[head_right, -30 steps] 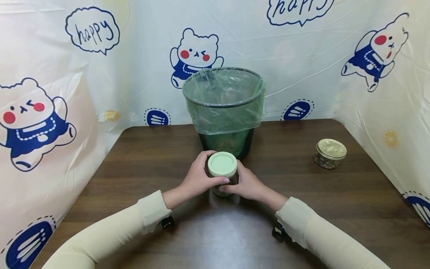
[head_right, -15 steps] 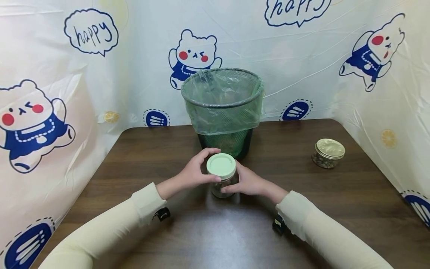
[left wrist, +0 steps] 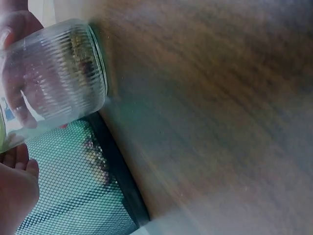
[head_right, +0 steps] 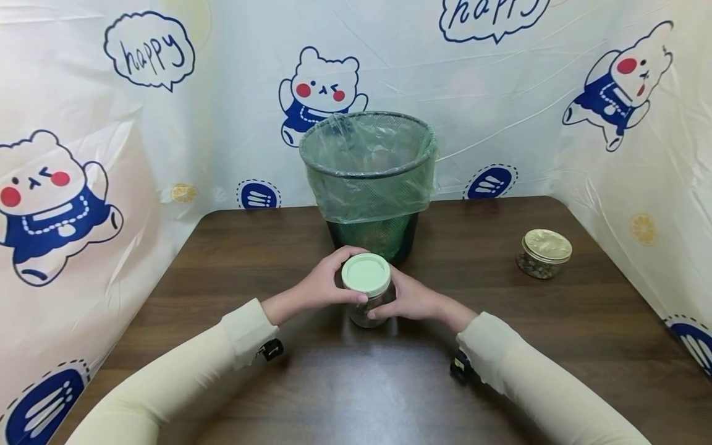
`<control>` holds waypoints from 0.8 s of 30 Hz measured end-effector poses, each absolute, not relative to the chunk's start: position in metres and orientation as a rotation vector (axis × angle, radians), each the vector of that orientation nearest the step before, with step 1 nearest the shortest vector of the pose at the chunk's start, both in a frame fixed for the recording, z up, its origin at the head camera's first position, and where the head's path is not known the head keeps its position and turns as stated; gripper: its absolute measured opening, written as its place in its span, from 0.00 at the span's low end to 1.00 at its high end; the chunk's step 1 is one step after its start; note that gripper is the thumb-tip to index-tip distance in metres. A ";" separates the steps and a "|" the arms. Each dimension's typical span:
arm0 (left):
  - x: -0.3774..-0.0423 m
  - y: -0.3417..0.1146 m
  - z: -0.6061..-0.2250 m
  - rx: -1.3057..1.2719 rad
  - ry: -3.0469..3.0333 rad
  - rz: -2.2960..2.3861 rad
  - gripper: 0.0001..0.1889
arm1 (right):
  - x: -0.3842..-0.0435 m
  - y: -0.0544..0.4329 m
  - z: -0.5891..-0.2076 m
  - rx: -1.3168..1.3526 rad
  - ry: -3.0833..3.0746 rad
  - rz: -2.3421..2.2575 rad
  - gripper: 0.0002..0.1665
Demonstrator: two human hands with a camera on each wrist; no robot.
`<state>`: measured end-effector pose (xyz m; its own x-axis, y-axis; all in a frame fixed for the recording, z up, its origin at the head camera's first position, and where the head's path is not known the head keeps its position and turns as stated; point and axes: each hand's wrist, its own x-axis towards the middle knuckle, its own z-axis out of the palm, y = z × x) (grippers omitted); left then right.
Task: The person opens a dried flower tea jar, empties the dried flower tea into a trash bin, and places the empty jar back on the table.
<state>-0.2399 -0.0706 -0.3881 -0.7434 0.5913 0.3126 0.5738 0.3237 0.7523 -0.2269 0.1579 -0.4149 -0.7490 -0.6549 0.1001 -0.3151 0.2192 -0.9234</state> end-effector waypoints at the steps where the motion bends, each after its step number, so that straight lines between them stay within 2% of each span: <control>1: -0.239 -0.070 -0.388 1.101 2.554 1.437 0.38 | -0.226 0.158 -0.415 -0.904 2.199 -1.539 0.51; 16: -0.211 -0.054 -0.394 0.722 2.736 1.603 0.39 | -0.212 0.147 -0.418 -0.875 2.435 -1.552 0.52; 24: -0.207 -0.055 -0.396 0.692 2.723 1.642 0.42 | -0.213 0.147 -0.419 -0.874 2.457 -1.547 0.52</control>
